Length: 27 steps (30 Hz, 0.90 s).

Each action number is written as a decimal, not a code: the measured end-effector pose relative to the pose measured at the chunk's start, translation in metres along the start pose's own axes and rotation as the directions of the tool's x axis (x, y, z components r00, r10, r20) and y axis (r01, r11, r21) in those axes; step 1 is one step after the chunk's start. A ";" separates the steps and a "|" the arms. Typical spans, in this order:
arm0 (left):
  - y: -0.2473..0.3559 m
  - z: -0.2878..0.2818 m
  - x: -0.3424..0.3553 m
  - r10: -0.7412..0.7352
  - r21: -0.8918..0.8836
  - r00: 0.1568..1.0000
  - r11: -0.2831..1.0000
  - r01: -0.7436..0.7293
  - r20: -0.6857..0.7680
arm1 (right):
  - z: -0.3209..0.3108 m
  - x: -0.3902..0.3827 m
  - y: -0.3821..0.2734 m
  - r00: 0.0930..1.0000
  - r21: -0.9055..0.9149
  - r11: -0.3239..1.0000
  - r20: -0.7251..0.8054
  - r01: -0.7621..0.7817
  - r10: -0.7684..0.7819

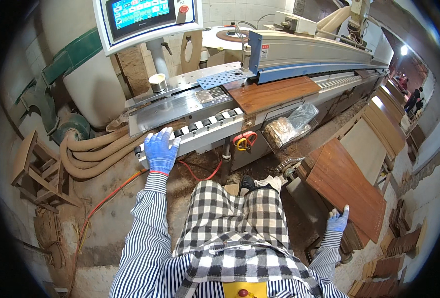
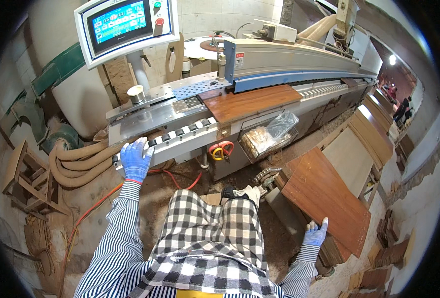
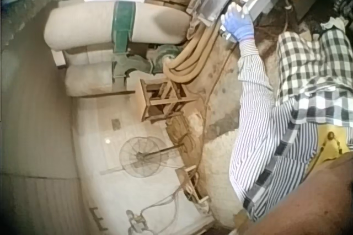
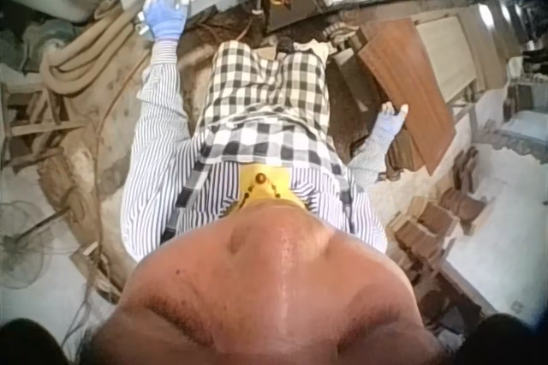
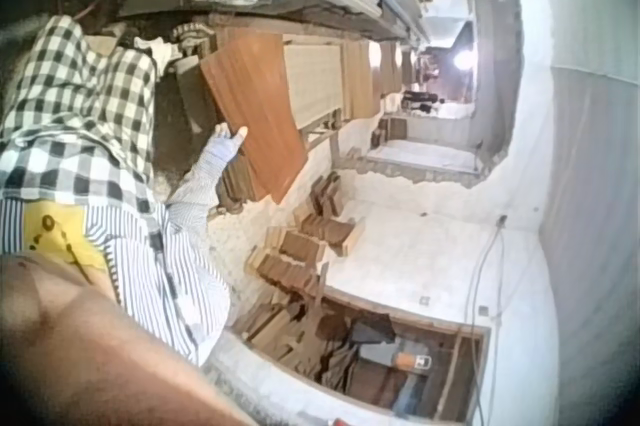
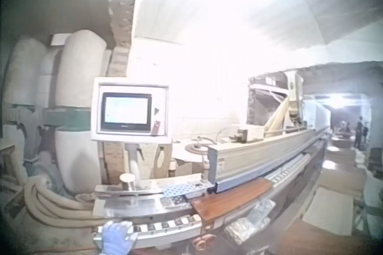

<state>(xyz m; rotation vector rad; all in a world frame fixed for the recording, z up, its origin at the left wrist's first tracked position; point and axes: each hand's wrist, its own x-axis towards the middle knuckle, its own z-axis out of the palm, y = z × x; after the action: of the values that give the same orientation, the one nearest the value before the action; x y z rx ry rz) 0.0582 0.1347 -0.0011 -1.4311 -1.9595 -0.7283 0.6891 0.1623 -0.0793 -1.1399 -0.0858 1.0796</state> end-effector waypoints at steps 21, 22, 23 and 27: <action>0.006 -0.037 -0.021 0.043 -0.128 0.973 0.992 -0.014 0.228 | -0.033 -0.072 0.006 0.902 0.054 0.998 0.431 0.013 -0.035; 0.016 -0.047 -0.025 0.038 -0.209 0.969 0.978 0.014 0.243 | -0.017 -0.079 0.011 0.877 0.015 1.000 0.479 0.017 -0.022; 0.027 -0.061 -0.029 0.028 -0.284 0.966 0.958 0.048 0.256 | 0.002 -0.088 0.016 0.846 -0.027 0.999 0.532 0.021 -0.003; 0.068 -0.101 -0.039 0.249 -0.414 0.947 0.898 -0.147 0.203 | 0.090 -0.132 0.038 0.721 -0.147 0.984 0.671 -0.097 0.171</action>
<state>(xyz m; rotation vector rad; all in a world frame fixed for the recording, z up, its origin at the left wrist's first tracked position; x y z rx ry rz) 0.1472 0.0552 0.0433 -2.0244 -1.8762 -0.9208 0.5455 0.1288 -0.0072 -0.7850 -0.6597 1.6063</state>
